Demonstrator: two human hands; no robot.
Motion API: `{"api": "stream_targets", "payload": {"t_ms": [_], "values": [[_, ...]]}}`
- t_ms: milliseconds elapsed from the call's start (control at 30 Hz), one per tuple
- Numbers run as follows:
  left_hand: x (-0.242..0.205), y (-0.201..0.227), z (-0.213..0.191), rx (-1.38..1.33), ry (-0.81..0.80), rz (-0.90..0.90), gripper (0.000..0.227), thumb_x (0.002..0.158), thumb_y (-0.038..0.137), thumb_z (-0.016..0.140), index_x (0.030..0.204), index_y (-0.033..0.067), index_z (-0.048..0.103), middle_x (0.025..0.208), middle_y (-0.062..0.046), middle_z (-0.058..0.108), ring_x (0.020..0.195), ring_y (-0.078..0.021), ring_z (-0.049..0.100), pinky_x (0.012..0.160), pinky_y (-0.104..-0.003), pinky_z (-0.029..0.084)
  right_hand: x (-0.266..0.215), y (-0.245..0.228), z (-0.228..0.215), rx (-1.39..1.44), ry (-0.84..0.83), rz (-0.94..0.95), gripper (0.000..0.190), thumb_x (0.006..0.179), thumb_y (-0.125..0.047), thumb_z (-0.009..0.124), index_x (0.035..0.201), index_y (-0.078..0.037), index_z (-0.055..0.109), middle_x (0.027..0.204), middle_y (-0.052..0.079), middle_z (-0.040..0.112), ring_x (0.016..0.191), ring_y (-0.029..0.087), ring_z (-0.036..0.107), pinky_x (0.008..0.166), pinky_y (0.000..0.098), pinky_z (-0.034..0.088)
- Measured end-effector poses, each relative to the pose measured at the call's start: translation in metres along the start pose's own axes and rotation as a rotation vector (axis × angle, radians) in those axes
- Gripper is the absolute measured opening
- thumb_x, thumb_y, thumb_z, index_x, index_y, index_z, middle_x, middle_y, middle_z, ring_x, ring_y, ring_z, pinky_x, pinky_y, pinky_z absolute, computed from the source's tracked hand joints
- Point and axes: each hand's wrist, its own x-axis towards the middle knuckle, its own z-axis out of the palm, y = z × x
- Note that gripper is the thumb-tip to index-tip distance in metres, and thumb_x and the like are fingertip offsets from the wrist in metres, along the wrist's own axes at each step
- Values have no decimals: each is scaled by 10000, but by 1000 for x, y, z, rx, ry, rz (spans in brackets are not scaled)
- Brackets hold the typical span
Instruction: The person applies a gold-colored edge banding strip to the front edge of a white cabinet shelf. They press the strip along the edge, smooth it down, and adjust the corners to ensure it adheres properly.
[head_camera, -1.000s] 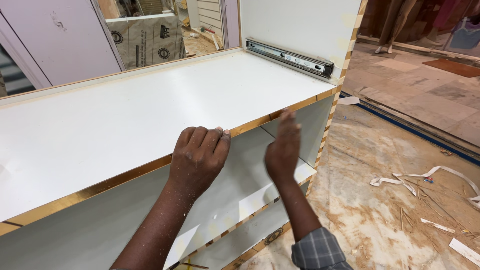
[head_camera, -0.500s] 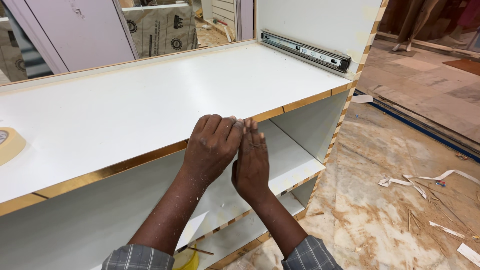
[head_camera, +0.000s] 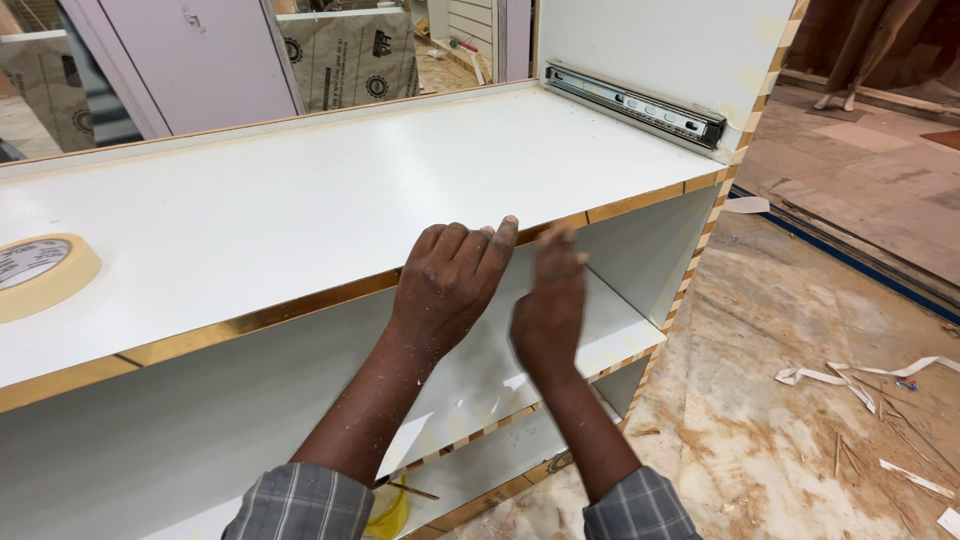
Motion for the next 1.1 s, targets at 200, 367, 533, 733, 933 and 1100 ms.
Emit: {"api": "stream_targets", "payload": {"t_ms": [200,367,533,733,933,1100], "values": [[0,-1,-7,-31,-11,-27,360,967,93,686,1320,50,628,964,-46,677,888,-187,633,806,-363,536,5,-27,-16,52,-25,-46,497,962,81,568,1436,-63,528,1520,141,550,1488,316,456,1261,550,292],[1,0,-20,-95,-117,-83,189,1004,132,695,1182,78,659,931,-41,676,915,-211,642,910,-417,525,38,-18,-27,87,114,-225,249,1003,2,754,1235,-28,667,1325,115,655,1307,302,615,1098,424,520],[-22,-12,-44,34,8,-80,188,950,121,693,1133,89,671,1096,-53,714,1004,-199,641,1000,-420,512,49,-28,-32,75,133,-258,143,984,-80,823,1089,-98,727,1209,31,699,1157,234,667,960,355,593],[-36,-31,-62,-79,-62,-328,132,935,247,774,974,153,689,982,20,693,962,-185,622,917,-422,493,53,-27,-28,44,128,-238,177,939,-191,881,1015,-130,733,1144,-4,702,1024,192,657,793,320,578],[-30,-42,-75,-102,-242,-501,267,818,385,811,880,161,681,897,26,669,902,-192,577,843,-427,453,56,-24,-23,-12,140,-284,189,938,-212,883,988,-138,717,1106,-15,705,1004,179,665,768,315,571],[-48,-66,-104,-66,-250,-510,287,797,416,820,880,169,699,904,29,676,913,-201,581,876,-440,443,57,-20,-20,-27,130,-299,189,954,-213,887,988,-148,713,1106,-19,708,1011,175,667,767,310,570]]}}
